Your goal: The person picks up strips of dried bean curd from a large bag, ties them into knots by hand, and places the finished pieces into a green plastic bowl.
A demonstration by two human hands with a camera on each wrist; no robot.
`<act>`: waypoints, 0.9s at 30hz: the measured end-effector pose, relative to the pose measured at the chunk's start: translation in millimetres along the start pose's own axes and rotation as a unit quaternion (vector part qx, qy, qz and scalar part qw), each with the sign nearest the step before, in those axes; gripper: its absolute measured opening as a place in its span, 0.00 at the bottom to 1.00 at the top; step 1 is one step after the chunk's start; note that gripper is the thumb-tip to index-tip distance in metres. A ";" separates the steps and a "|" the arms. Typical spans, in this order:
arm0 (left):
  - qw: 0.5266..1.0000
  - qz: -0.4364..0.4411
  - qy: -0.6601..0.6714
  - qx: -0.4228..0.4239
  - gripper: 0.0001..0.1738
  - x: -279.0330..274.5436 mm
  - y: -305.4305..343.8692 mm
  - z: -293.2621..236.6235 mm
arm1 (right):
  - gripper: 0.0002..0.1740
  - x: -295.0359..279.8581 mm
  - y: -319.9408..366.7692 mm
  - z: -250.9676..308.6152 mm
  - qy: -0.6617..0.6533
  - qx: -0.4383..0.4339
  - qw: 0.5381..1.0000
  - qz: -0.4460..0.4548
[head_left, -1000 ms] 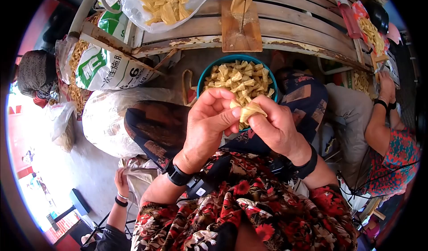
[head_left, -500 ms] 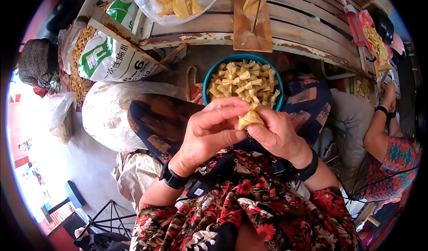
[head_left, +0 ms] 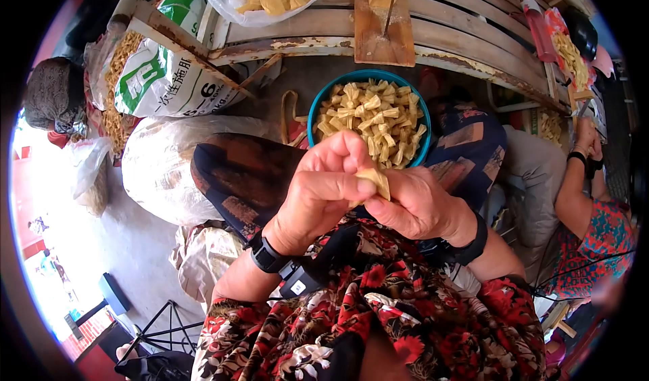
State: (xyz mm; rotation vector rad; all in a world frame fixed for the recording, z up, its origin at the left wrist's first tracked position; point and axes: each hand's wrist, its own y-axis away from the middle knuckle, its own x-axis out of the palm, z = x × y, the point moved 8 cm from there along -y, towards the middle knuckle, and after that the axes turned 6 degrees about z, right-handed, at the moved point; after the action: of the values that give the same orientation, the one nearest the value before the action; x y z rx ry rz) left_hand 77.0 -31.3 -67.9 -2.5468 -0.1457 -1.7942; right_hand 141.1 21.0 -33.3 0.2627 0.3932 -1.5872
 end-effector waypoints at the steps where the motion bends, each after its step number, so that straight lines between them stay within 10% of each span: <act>1: 1.000 0.024 -0.006 -0.007 0.11 1.4 -0.2 1.2 | 0.14 0.4 1.2 -2.0 -0.030 0.011 0.999 0.005; 4: 0.987 -0.069 -0.132 -0.056 0.15 -5.7 9.4 -5.6 | 0.15 -2.2 7.7 -13.3 -0.095 0.119 0.988 0.002; 13: 0.848 -0.183 -0.383 -0.316 0.13 -26.0 29.5 0.8 | 0.20 -3.8 2.0 -2.1 0.272 0.055 0.959 0.054; 14: 0.814 -0.179 -0.475 -0.283 0.13 -24.6 26.5 0.7 | 0.18 1.0 2.0 -2.6 0.261 0.036 0.961 0.079; 15: 0.668 -0.077 -0.734 -0.094 0.12 -14.5 21.0 -2.2 | 0.17 9.6 4.7 0.0 0.297 -0.014 0.946 0.129; 17: 0.463 0.027 -0.886 -0.001 0.10 2.1 23.6 5.6 | 0.16 24.1 18.7 2.8 0.362 -0.119 0.895 0.232; 20: 0.519 -0.041 -0.854 -0.002 0.08 -8.9 24.1 -12.2 | 0.11 -7.4 18.3 -5.1 0.229 -0.010 0.959 0.163; 24: 0.796 -0.054 -0.585 -0.144 0.11 -29.8 18.8 -16.4 | 0.07 -31.2 18.7 1.5 0.203 0.037 0.975 0.081; 27: 0.838 -0.034 -0.527 -0.136 0.12 -15.1 5.4 -28.7 | 0.06 -43.1 16.6 6.5 0.239 0.016 0.970 0.035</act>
State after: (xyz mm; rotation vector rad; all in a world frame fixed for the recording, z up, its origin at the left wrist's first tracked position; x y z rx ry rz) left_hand 45.4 -39.7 -72.3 -3.4284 0.0196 -0.2041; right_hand 160.6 57.3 -11.6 0.6835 0.7217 -1.4524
